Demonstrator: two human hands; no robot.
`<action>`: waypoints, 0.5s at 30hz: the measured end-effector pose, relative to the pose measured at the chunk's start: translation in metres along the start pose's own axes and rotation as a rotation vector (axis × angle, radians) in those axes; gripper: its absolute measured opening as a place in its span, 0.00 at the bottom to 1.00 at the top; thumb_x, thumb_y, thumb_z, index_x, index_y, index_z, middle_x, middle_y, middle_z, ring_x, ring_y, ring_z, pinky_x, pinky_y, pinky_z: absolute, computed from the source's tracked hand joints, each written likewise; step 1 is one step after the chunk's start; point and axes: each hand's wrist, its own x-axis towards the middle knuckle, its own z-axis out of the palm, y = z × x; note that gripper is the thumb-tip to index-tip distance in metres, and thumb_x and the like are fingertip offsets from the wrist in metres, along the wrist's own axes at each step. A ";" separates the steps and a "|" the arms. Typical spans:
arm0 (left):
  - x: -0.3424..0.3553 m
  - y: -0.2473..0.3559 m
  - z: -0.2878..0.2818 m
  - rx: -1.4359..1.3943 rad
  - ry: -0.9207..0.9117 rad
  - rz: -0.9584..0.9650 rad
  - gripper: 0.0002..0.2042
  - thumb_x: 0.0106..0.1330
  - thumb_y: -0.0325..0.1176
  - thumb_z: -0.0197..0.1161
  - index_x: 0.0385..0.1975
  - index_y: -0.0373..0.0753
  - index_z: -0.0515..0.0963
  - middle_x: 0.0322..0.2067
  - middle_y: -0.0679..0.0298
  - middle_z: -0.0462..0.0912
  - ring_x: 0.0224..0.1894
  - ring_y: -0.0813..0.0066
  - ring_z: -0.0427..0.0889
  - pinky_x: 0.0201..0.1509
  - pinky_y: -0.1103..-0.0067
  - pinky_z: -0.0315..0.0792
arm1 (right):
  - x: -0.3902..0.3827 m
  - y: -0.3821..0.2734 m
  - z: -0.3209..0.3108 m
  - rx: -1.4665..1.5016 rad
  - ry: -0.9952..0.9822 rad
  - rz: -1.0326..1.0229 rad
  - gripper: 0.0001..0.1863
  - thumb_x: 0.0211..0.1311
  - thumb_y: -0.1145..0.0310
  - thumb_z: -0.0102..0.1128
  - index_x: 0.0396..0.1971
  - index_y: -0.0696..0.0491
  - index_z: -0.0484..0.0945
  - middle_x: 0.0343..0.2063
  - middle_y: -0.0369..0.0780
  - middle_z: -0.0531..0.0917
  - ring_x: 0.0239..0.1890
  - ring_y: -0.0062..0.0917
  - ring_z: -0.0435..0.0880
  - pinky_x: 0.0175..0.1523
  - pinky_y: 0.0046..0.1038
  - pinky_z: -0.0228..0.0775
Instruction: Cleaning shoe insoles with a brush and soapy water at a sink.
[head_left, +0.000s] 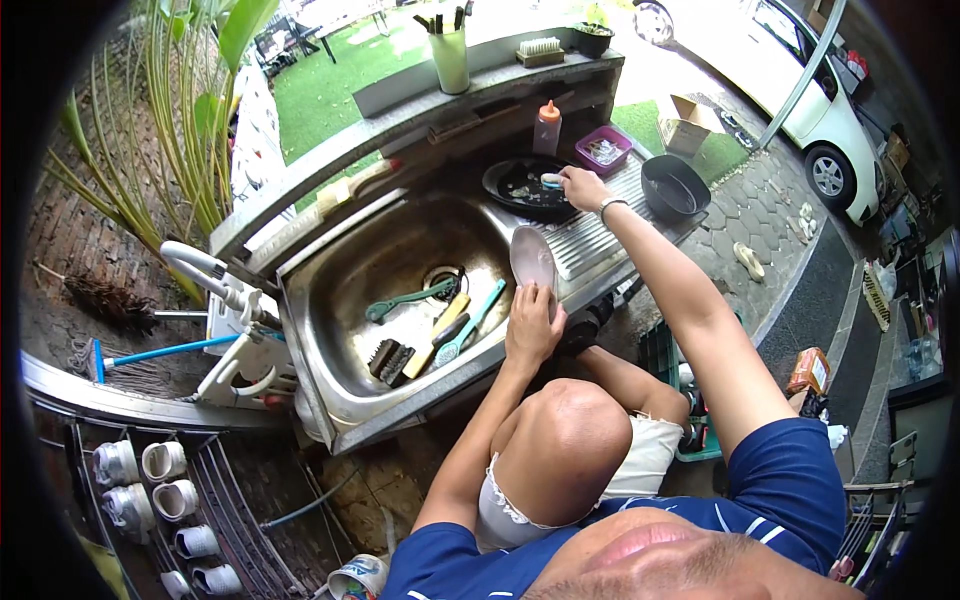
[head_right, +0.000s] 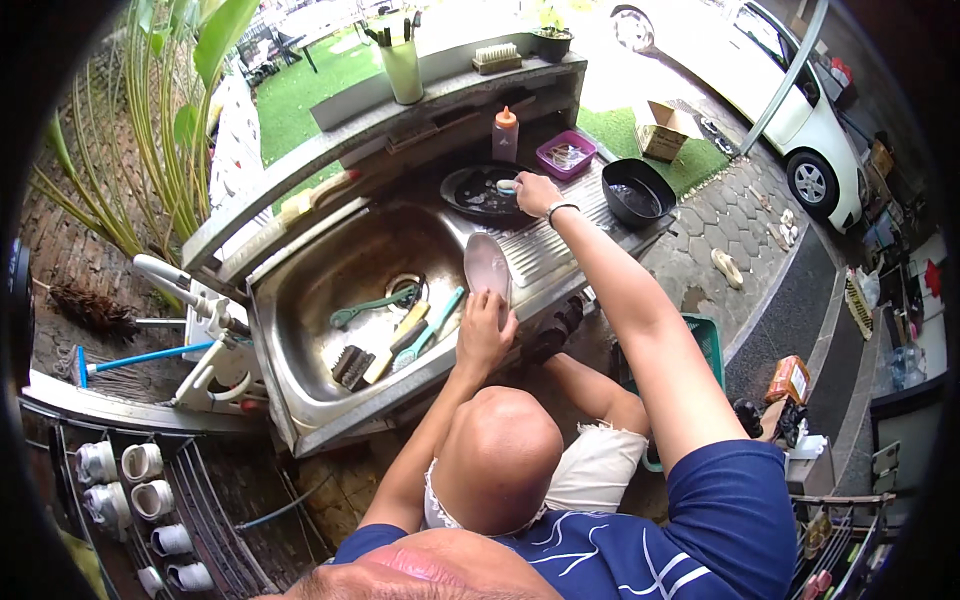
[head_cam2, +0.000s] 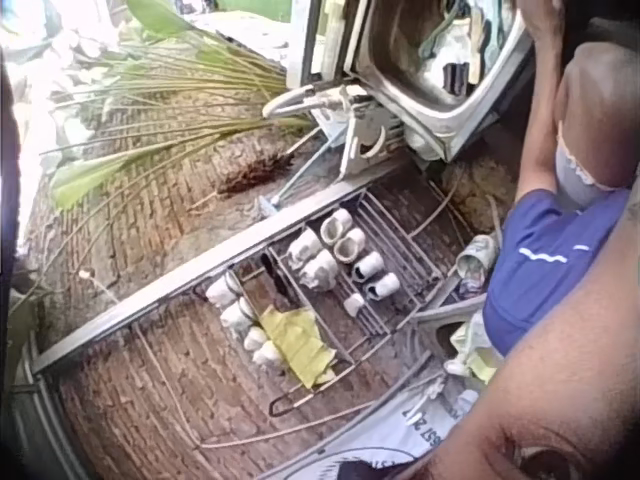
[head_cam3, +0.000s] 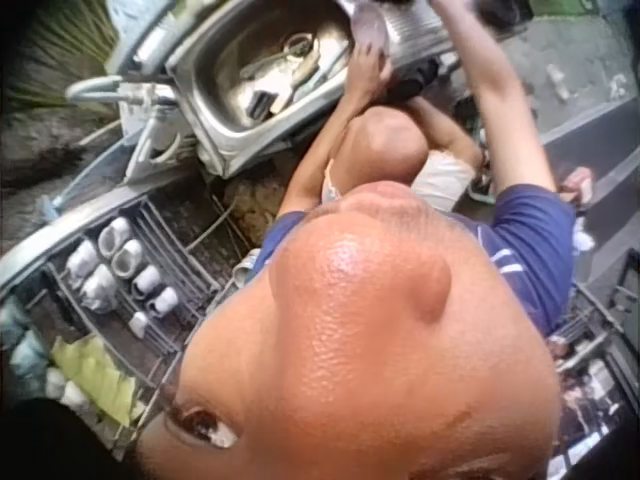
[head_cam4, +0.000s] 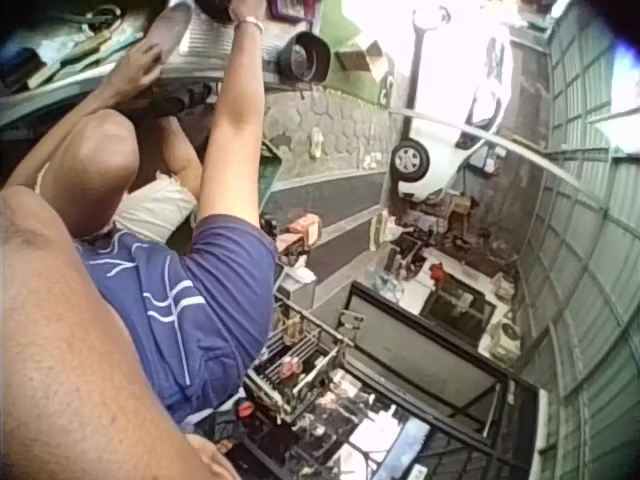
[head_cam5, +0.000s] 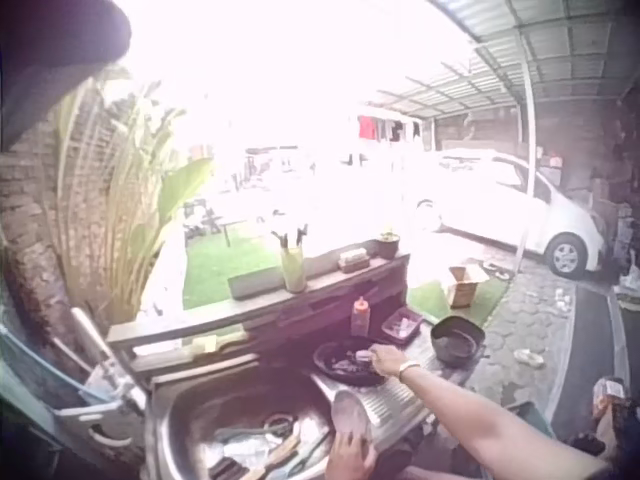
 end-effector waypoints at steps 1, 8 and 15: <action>0.002 0.003 0.004 0.005 0.014 0.038 0.16 0.61 0.36 0.65 0.44 0.33 0.75 0.50 0.43 0.76 0.56 0.41 0.73 0.63 0.59 0.67 | 0.002 0.005 0.001 -0.081 -0.017 0.002 0.15 0.69 0.61 0.52 0.47 0.53 0.80 0.44 0.52 0.84 0.50 0.48 0.82 0.56 0.45 0.72; 0.010 0.002 0.001 0.078 -0.080 0.028 0.18 0.58 0.33 0.63 0.46 0.32 0.74 0.42 0.49 0.75 0.50 0.50 0.74 0.58 0.61 0.70 | -0.019 -0.014 0.015 -0.068 0.146 -0.104 0.18 0.63 0.66 0.57 0.50 0.53 0.69 0.39 0.57 0.82 0.46 0.54 0.81 0.54 0.50 0.71; 0.024 -0.010 0.003 0.066 0.032 0.135 0.22 0.57 0.32 0.60 0.50 0.26 0.74 0.54 0.43 0.76 0.63 0.47 0.71 0.73 0.59 0.58 | -0.102 -0.021 0.003 0.220 -0.062 -0.257 0.19 0.66 0.58 0.64 0.55 0.44 0.78 0.42 0.44 0.85 0.41 0.33 0.82 0.48 0.35 0.74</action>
